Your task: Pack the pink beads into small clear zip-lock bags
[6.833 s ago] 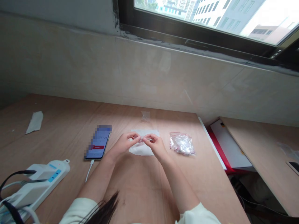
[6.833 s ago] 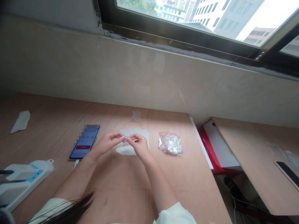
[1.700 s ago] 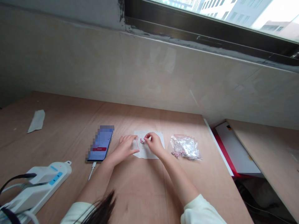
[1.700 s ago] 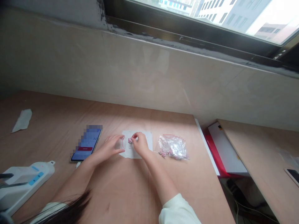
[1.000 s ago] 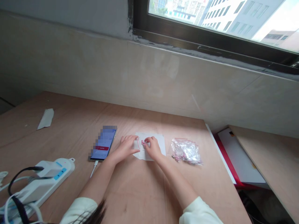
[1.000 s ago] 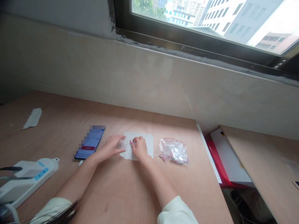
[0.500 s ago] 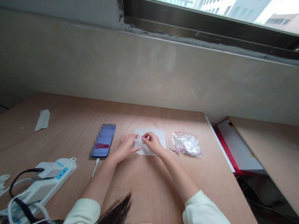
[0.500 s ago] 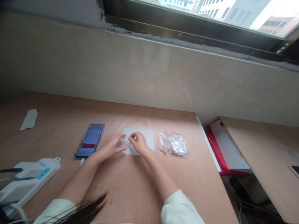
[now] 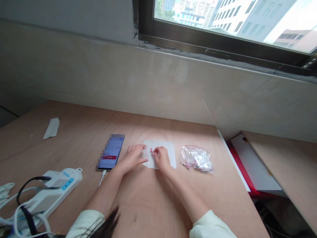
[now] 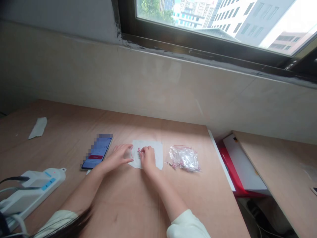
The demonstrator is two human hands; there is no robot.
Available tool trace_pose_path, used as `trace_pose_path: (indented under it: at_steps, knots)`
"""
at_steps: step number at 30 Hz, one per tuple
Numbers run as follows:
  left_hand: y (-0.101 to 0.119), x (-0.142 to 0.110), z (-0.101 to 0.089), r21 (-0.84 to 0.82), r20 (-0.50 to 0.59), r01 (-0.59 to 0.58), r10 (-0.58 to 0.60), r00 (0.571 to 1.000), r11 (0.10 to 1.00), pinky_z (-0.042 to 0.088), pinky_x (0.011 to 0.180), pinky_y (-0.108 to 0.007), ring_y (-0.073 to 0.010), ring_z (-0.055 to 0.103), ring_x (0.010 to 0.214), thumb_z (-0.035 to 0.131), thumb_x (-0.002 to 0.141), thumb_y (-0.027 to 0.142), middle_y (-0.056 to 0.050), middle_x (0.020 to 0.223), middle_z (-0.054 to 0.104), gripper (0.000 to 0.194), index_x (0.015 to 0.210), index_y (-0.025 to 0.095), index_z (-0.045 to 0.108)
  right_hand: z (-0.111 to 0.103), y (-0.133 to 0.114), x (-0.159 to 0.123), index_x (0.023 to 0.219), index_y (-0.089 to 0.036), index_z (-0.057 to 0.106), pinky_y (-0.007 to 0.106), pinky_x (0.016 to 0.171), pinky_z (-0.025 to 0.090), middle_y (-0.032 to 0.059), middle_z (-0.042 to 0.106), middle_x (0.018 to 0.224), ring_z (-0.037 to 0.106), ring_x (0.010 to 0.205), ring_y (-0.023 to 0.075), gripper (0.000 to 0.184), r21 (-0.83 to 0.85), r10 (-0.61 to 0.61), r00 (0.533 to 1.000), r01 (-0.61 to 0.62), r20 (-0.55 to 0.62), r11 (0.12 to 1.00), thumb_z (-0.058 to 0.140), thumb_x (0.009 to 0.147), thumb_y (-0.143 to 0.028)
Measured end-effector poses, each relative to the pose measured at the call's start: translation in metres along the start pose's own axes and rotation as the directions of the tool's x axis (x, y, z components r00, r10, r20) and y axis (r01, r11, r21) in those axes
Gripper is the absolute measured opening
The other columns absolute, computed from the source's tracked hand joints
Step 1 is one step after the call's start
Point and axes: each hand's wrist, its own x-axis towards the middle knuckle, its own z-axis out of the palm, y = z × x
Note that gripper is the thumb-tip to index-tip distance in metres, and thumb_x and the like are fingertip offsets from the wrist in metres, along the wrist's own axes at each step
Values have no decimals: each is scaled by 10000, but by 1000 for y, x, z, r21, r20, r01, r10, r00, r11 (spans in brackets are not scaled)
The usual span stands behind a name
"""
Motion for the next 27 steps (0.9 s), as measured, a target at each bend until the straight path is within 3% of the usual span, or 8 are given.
trace_pose_path:
  at_steps: [4,9,12,17,20,27]
  knots:
    - [3,1,4,-7,23,-3,3,1000,1000,249,899,-370,-230,426,1057,596,644,331,-55,1099,528,417,1016,213,452,-6,-6,-2,780,-200,545,300,725,368,41,511,829,451,818,176,73,96,-80,996,83,-33,992,488,735,-205]
    - [-2,0,8,-9,16,18,-18,1000,1000,251,904,-380,-234,431,1055,617,622,312,-69,1105,526,456,1030,199,448,-5,1,-6,805,-161,536,336,706,364,88,503,860,436,798,206,106,-93,82,993,-89,-82,992,458,732,-165]
    - [-5,-4,4,-32,4,23,-23,1000,999,270,901,-371,-229,432,1053,617,622,304,-76,1114,518,465,1041,193,447,-3,0,-13,833,-149,530,351,706,358,102,498,872,427,802,218,144,-163,108,989,-123,-97,979,427,733,-132]
    - [-9,-11,-11,-112,-50,53,-59,997,992,310,897,-349,-218,436,1044,595,645,335,-80,1111,504,488,1075,177,428,8,-19,-29,913,-162,510,347,731,348,100,484,941,410,856,219,201,-123,-40,999,40,5,992,428,735,-121]
    - [-12,-13,-20,-132,-84,80,-92,992,988,314,907,-344,-213,438,1048,590,652,325,-79,1106,501,481,1078,175,424,18,-25,-33,838,-190,528,336,709,337,80,497,911,414,831,211,178,-130,-135,984,149,113,980,442,719,-89]
    - [-13,-16,-23,-134,-19,70,-74,997,989,320,901,-353,-221,444,1044,602,643,298,-79,1098,516,464,1062,177,443,23,-18,-29,698,-174,511,307,658,338,72,524,789,430,758,195,154,-144,-116,981,139,159,980,403,734,-71]
